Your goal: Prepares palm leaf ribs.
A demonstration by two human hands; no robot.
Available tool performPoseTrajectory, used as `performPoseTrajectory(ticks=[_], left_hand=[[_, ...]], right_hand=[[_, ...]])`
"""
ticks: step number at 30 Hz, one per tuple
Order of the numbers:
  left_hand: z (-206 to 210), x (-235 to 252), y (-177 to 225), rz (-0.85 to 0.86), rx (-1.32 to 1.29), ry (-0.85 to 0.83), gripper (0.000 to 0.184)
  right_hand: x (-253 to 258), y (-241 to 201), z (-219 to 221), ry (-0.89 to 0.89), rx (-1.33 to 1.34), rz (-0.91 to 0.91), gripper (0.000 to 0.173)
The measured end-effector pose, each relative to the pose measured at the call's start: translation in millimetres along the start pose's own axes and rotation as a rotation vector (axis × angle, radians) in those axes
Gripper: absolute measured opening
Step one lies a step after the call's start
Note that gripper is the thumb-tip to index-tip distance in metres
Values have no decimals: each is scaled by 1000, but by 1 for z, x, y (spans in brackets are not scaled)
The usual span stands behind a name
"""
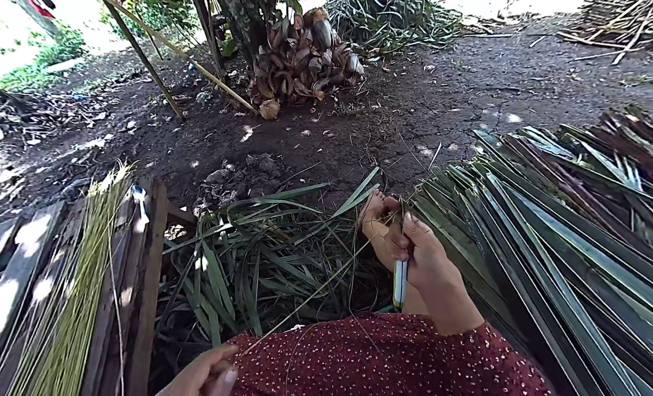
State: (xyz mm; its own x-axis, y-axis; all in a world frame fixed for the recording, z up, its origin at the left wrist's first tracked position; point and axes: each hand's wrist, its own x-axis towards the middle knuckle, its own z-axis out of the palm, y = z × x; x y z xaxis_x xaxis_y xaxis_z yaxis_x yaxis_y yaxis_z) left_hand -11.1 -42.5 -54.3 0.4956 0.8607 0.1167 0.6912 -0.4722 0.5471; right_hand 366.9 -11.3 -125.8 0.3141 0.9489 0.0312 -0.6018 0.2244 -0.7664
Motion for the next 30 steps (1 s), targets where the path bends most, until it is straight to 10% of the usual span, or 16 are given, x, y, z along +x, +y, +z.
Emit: performPoseTrajectory(ticks=[10, 20, 26, 30], left_hand=[[57, 70, 76, 155, 103, 370, 27], [14, 35, 48, 27, 183, 393, 26], [6, 31, 33, -14, 162, 442, 25], [12, 32, 32, -24, 158, 441, 25]], right_hand=[[-51, 34, 61, -328, 45, 75, 34], [64, -6, 7, 271, 11, -77, 39], [32, 31, 29, -682, -510, 661, 41], [2, 39, 56, -808, -392, 540, 34]])
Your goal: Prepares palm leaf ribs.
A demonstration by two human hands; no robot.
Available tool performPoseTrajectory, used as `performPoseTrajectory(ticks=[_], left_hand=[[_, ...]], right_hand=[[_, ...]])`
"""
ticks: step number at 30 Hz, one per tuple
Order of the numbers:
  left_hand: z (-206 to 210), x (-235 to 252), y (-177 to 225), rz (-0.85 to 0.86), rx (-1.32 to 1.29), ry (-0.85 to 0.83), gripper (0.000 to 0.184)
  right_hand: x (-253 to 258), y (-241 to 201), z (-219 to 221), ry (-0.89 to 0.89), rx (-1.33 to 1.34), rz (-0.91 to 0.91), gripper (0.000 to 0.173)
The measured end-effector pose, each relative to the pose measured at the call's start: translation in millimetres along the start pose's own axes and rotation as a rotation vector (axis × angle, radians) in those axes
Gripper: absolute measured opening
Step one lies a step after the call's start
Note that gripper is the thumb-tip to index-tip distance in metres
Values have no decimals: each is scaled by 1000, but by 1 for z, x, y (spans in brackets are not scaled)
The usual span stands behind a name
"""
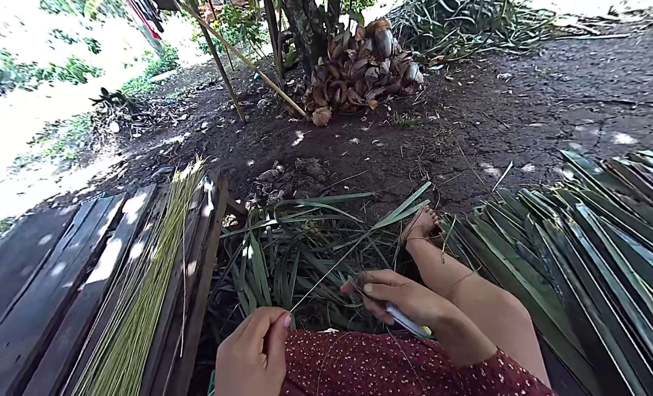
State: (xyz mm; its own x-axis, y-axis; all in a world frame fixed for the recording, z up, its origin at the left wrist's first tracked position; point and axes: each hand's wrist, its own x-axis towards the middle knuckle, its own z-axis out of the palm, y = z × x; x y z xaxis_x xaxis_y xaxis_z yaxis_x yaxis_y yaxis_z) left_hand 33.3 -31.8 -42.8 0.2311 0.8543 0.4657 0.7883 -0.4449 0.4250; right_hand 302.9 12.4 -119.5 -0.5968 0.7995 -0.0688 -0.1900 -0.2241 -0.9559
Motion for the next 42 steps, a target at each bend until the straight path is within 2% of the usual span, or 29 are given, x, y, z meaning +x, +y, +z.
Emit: performPoseTrajectory(ticks=[2, 5, 6, 9, 13, 16, 18, 20, 22, 24, 26, 27, 28, 30, 32, 35, 38, 42], left_hand=[[7, -1, 2, 6, 29, 7, 25], [18, 0, 11, 33, 38, -28, 24], [22, 0, 14, 56, 32, -46, 23], [30, -2, 14, 122, 36, -66, 24], [18, -17, -9, 95, 144, -87, 27], [-1, -36, -47, 41, 278, -102, 28], [-17, -51, -76, 0, 360, -120, 27], [-34, -64, -102, -69, 430, -114, 23], [-51, -72, -115, -149, 464, -69, 22], [-64, -71, -116, -159, 481, 86, 28], [-73, -62, -108, -113, 411, 321, 32], [-74, -56, -103, -82, 279, 446, 32], [-72, -49, -97, -60, 104, 555, 28], [-59, -35, -78, -51, -230, 697, 14], [-38, -25, -60, -43, -468, 754, 12], [0, -15, -33, -79, -707, 755, 11], [32, -11, -10, -96, -881, 740, 11], [53, -11, 10, -138, -983, 736, 11]], right_hand=[[0, -4, 20, 72, -31, -118, 36], [1, -1, 39, 46, 116, -319, 66], [1, 0, 46, 85, 129, -375, 61], [-1, 0, 57, 385, 68, -460, 14], [-10, -21, 17, 703, 46, -631, 14], [-24, -44, -30, 888, 66, -759, 32], [-31, -52, -62, 955, 116, -815, 37], [-31, -52, -87, 930, 210, -865, 39], [-25, -47, -94, 827, 156, -733, 36], [-17, -29, -90, 598, -64, -408, 34], [-6, -8, -75, 360, -405, 27, 63], [1, -3, -64, 197, -577, 239, 68], [7, 4, -52, 33, -659, 403, 65], [15, 21, -32, -250, -668, 555, 57], [17, 31, -16, -310, -549, 470, 51], [14, 28, 15, -184, -135, 163, 42], [15, 23, 45, -136, 281, -145, 49], [11, 17, 68, -7, 476, -356, 45]])
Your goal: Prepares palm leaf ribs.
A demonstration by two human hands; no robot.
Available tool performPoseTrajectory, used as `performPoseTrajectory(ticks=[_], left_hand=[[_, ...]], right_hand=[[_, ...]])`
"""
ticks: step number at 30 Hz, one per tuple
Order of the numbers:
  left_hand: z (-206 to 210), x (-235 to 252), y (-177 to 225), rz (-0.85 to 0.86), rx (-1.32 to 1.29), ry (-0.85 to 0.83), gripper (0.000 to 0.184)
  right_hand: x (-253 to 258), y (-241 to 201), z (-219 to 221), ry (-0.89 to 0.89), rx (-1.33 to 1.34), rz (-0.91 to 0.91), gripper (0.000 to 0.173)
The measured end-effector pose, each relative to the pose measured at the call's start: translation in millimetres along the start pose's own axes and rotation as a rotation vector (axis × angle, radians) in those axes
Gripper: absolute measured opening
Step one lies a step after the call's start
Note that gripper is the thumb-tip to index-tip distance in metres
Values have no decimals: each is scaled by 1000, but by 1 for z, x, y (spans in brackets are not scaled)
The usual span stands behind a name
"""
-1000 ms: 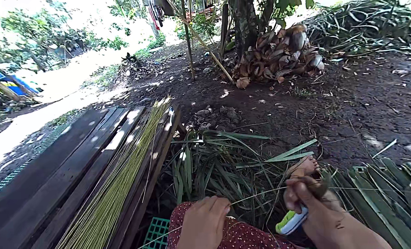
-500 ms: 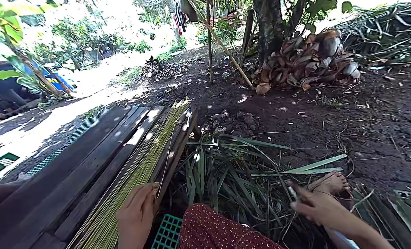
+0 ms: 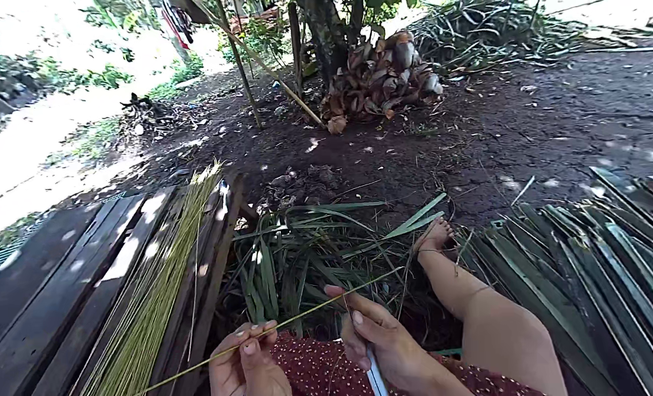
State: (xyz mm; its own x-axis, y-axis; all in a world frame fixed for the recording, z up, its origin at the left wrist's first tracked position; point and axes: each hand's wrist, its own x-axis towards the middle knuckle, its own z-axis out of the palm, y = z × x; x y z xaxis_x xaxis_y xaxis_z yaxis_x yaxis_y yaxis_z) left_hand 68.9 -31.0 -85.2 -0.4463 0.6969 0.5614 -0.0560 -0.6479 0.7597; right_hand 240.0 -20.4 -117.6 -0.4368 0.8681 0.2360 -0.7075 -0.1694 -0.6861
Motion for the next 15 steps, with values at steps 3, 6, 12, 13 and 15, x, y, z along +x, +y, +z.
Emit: performPoseTrajectory(ticks=[3, 6, 12, 13, 15], left_hand=[[2, -4, -2, -38, -48, 10, 12], [2, -8, -5, -134, -147, -24, 13], [23, -31, -11, -267, -59, -256, 17], [27, -33, -13, -248, -53, -285, 15], [31, -36, -16, -210, -69, -307, 12]], right_hand=[[-7, -3, 1, 96, 7, -69, 40], [-12, -5, 0, 139, -26, -101, 41], [-16, -4, 0, 114, -53, -113, 41], [-18, -4, 0, 95, -64, -110, 41], [-21, -5, -1, 63, -82, -123, 43]])
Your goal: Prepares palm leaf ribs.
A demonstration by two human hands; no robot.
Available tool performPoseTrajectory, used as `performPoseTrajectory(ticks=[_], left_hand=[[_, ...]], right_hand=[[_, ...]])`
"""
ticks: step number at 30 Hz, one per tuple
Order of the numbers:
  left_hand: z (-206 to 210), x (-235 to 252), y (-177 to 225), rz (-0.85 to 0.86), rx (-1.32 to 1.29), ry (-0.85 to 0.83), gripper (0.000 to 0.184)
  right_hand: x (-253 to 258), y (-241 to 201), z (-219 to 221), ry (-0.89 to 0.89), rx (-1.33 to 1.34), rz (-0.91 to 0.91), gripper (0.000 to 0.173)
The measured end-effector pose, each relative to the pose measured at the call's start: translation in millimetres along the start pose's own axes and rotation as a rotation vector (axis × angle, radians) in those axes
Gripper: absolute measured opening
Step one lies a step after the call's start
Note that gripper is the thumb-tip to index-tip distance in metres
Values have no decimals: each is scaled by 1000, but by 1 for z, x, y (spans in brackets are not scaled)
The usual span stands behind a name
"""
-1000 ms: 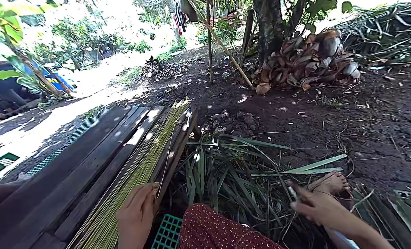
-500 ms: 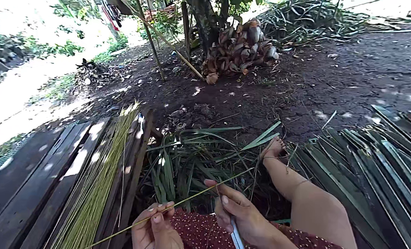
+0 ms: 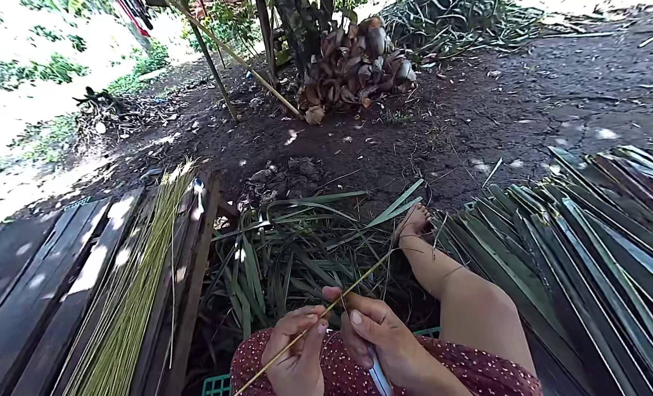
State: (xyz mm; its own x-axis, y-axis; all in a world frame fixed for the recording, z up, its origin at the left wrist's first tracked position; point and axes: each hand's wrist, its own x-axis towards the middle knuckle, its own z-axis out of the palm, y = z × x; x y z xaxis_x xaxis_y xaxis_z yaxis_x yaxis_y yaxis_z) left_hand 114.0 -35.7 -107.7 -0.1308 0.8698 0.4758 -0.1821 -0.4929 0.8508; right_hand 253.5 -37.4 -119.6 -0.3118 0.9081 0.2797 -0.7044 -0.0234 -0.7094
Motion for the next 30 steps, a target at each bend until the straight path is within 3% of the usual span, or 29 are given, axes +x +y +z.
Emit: performPoseTrajectory(ticks=[8, 13, 16, 21, 23, 30], left_hand=[[3, -4, 3, 21, 17, -5, 11], [8, -1, -3, 84, 117, -89, 9], [10, -3, -7, 158, 111, -85, 10], [3, -8, -5, 156, 79, -48, 10], [-1, -8, -5, 143, 81, -12, 11], [13, -14, -15, 18, 15, 80, 12]], right_hand=[[-5, -11, -13, 178, -22, -110, 41], [-10, -9, -10, 61, -83, -67, 42], [-10, -10, -13, 89, -124, -59, 39], [2, -28, -50, 566, -170, -125, 39], [2, -37, -58, 630, -108, -101, 42], [-14, -16, -19, 25, -34, 144, 47]])
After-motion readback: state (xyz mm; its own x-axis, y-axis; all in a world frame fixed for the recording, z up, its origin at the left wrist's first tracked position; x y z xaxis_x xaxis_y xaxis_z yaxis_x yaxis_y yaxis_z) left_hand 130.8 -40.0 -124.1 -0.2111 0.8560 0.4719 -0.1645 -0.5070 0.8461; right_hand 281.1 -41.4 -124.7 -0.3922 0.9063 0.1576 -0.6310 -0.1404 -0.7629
